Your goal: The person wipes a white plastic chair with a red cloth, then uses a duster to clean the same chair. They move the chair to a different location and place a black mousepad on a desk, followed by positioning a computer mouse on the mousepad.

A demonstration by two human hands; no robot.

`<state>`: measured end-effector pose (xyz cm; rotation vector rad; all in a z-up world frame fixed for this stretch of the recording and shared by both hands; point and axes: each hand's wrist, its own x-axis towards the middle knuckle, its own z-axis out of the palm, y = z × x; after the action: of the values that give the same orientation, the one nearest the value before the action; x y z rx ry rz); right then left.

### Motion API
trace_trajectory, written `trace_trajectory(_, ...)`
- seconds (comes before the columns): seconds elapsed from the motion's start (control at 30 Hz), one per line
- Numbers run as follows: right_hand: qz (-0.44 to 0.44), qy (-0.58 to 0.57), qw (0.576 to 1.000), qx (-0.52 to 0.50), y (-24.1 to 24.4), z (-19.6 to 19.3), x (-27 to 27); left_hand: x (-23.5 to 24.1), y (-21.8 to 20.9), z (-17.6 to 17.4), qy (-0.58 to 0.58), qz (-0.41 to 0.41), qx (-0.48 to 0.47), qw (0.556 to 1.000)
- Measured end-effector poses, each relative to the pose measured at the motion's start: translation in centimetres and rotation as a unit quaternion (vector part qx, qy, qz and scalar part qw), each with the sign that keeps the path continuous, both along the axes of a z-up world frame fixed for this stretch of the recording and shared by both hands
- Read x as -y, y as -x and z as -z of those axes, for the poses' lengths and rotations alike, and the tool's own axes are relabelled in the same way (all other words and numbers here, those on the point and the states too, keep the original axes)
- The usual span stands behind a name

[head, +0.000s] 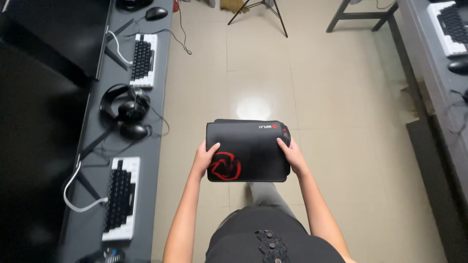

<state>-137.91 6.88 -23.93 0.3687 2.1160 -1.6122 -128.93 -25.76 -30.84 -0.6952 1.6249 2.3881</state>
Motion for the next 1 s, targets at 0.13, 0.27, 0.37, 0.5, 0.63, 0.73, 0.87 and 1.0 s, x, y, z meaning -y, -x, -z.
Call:
trace_trajectory(0.13,0.002,-0.019,1.000,0.018,11.4,5.2,2.5,3.0,11.6,4.7,0.049,0.014,0.008,0.999)
trace_trajectory(0.27,-0.026,-0.032,0.999,0.028,23.1,8.9,5.2,5.7,21.9,7.8,0.007,0.008,0.028,1.000)
trace_trajectory(0.37,-0.043,-0.045,0.997,0.048,31.2,10.0,9.4,8.8,28.6,10.2,0.036,0.005,0.051,0.998)
trace_trajectory(0.5,-0.079,-0.058,0.994,0.038,42.6,12.6,14.9,12.9,37.9,13.9,0.069,-0.047,0.011,0.996)
trace_trajectory(0.63,-0.124,-0.060,0.990,0.012,53.7,17.9,19.5,16.7,46.4,19.3,0.110,-0.068,0.033,0.991)
trace_trajectory(0.73,-0.131,-0.073,0.989,0.003,62.3,20.4,24.9,20.7,54.4,23.8,0.115,-0.087,0.020,0.989)
trace_trajectory(0.87,-0.100,-0.060,0.993,0.018,71.2,25.6,30.0,26.4,64.4,28.6,0.090,-0.100,0.013,0.991)
trace_trajectory(1.0,-0.080,-0.015,0.996,0.020,80.0,30.0,34.7,32.0,74.8,32.6,0.124,-0.097,-0.002,0.988)
